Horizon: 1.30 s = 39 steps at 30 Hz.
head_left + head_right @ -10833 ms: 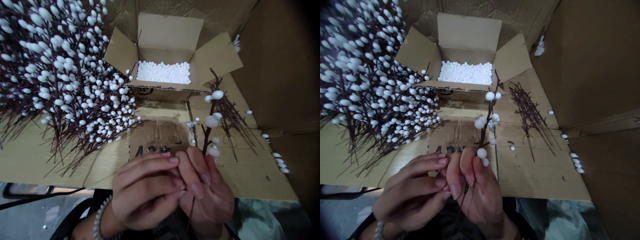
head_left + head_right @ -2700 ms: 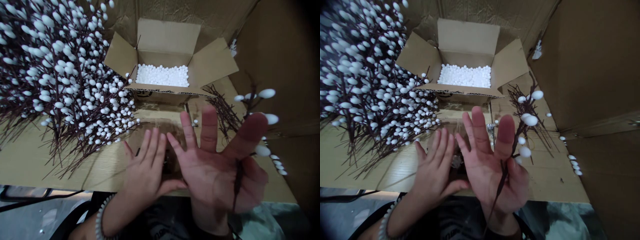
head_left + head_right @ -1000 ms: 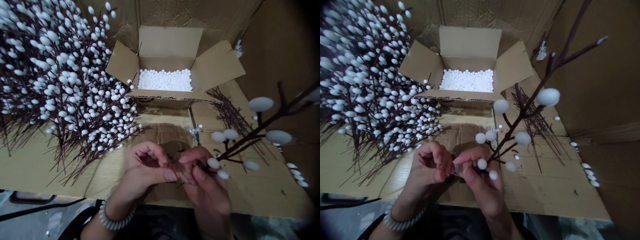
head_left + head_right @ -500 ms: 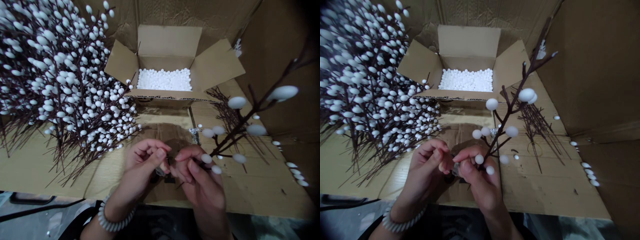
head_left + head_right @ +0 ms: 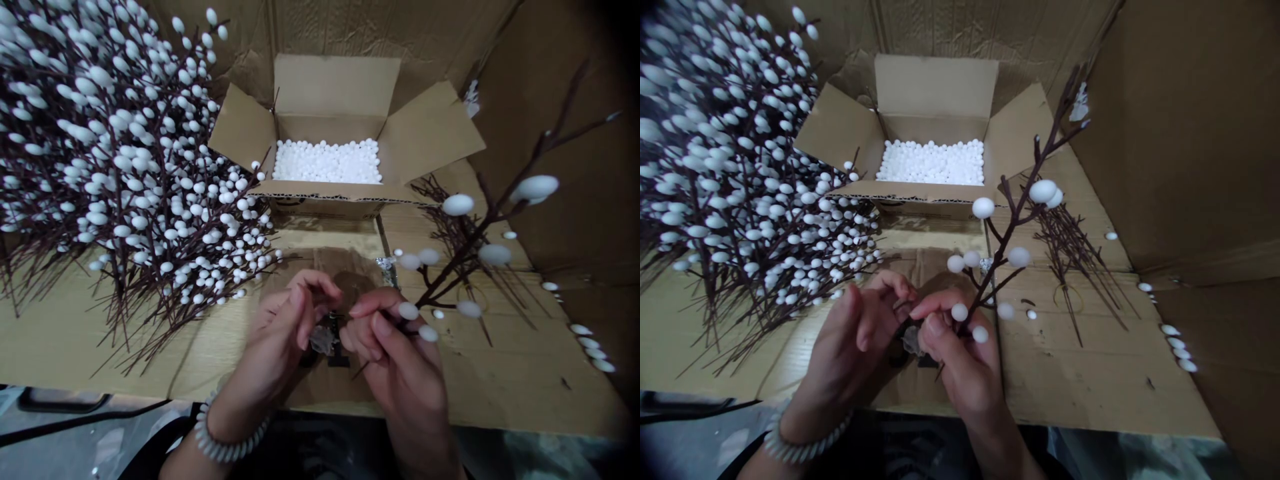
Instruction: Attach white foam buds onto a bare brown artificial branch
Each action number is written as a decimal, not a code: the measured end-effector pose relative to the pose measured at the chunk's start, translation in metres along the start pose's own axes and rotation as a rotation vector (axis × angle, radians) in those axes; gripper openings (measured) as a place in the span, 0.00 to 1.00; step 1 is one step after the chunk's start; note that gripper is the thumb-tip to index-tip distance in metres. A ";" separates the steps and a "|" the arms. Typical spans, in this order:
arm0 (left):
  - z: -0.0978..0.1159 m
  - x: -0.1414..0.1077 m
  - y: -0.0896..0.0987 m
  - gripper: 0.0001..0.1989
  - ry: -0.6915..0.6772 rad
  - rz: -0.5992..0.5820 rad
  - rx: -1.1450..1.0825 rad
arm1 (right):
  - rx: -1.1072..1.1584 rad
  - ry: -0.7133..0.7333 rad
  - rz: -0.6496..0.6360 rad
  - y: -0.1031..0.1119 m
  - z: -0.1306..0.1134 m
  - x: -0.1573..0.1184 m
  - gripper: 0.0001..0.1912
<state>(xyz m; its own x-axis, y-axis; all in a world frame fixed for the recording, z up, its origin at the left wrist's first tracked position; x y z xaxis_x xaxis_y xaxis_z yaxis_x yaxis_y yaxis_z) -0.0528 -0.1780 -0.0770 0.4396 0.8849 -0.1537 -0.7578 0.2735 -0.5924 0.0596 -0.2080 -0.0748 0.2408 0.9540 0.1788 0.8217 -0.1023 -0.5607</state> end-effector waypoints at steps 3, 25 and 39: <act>0.000 0.000 0.001 0.04 -0.051 -0.003 0.100 | -0.030 0.014 0.034 0.002 -0.001 0.001 0.05; 0.024 -0.017 -0.016 0.08 -0.451 0.084 0.839 | -0.169 0.078 0.015 0.001 -0.010 -0.006 0.07; 0.022 -0.021 -0.020 0.09 -0.679 0.147 1.116 | -0.343 0.223 0.029 0.009 -0.011 -0.010 0.11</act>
<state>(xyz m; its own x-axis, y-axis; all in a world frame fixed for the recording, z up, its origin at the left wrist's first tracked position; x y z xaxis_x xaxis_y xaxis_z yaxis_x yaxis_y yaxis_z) -0.0575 -0.1942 -0.0440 0.2391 0.8553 0.4597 -0.9095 0.0315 0.4145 0.0703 -0.2217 -0.0723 0.3416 0.8685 0.3591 0.9284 -0.2524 -0.2726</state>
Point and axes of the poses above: each hand's wrist, its own x-axis towards the middle knuckle, its own y-axis out of the back of the hand, z = x × y, the point moved 5 cm from there along x, towards the middle knuckle, and after that the axes turned 15 degrees about y, right-handed, at the moved point
